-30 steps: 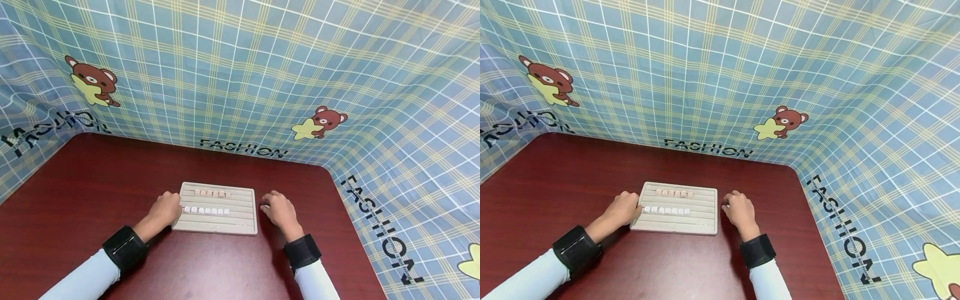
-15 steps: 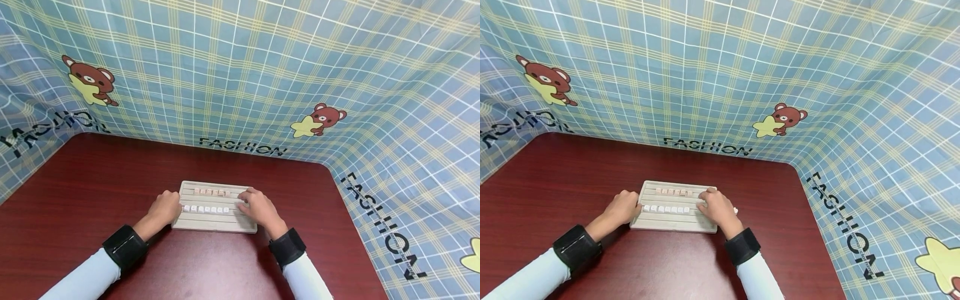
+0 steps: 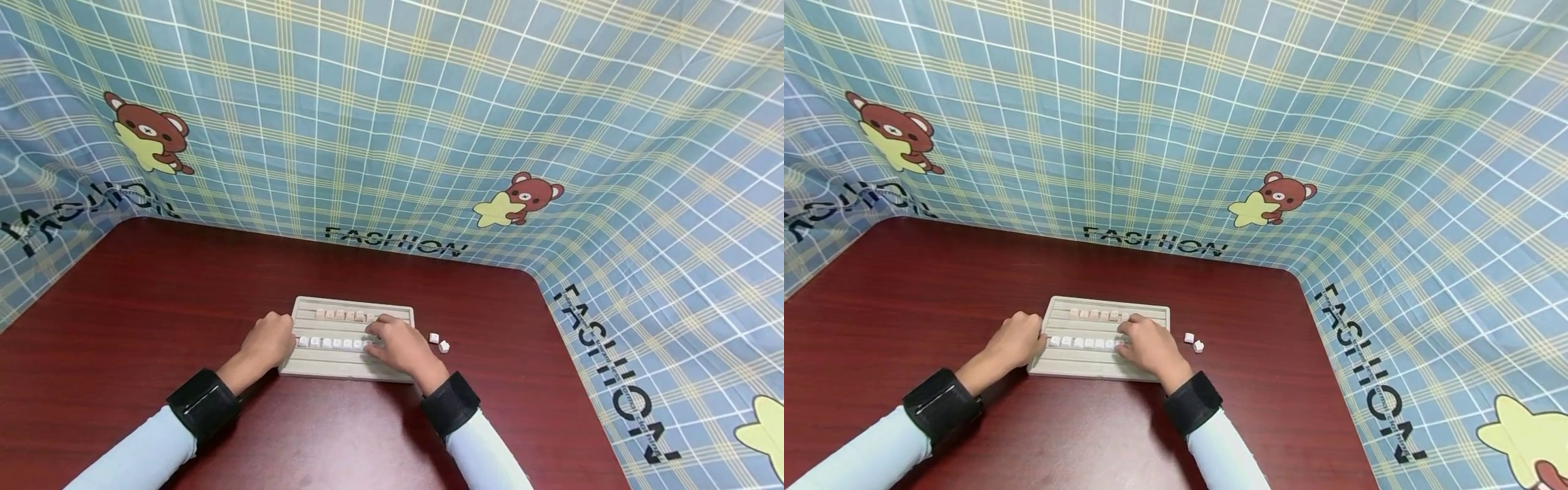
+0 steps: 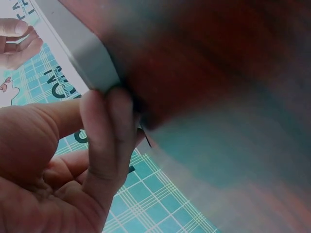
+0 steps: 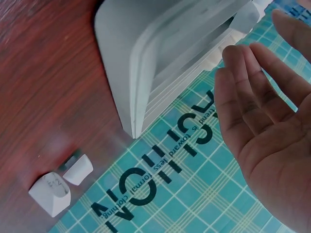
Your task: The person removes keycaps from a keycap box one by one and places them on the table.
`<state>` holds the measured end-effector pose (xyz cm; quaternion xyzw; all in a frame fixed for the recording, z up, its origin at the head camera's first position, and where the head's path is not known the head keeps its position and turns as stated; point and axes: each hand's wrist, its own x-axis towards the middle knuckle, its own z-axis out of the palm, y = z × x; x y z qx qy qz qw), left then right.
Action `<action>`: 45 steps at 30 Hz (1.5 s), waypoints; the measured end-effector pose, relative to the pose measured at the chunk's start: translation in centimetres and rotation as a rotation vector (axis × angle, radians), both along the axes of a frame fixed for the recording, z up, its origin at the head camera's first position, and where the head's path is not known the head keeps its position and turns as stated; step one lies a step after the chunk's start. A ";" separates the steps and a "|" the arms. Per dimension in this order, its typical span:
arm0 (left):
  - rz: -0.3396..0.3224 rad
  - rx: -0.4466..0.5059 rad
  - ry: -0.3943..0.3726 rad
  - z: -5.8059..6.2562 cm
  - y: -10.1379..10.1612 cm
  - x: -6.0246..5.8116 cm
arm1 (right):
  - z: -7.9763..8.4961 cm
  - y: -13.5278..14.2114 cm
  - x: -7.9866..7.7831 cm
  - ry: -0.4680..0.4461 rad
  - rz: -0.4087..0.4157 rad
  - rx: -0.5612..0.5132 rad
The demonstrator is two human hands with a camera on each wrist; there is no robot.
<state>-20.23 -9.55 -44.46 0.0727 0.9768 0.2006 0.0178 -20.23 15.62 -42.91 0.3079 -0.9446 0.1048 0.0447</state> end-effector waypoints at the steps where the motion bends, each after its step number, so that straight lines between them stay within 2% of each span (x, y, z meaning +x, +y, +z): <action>1: -0.002 -0.001 0.002 0.0 0.0 0.0 | 0.0 -0.1 0.0 -0.001 0.004 0.004; 16: 0.004 -0.003 0.021 -0.4 0.0 0.0 | -0.6 -0.9 0.0 0.016 0.009 0.081; 33: 0.011 -0.003 0.011 -0.1 0.1 0.1 | -0.7 -0.9 0.2 -0.025 -0.026 0.050; 45: 0.021 -0.011 0.002 -0.1 0.1 -0.1 | -0.7 -0.9 0.0 0.006 -0.022 0.057</action>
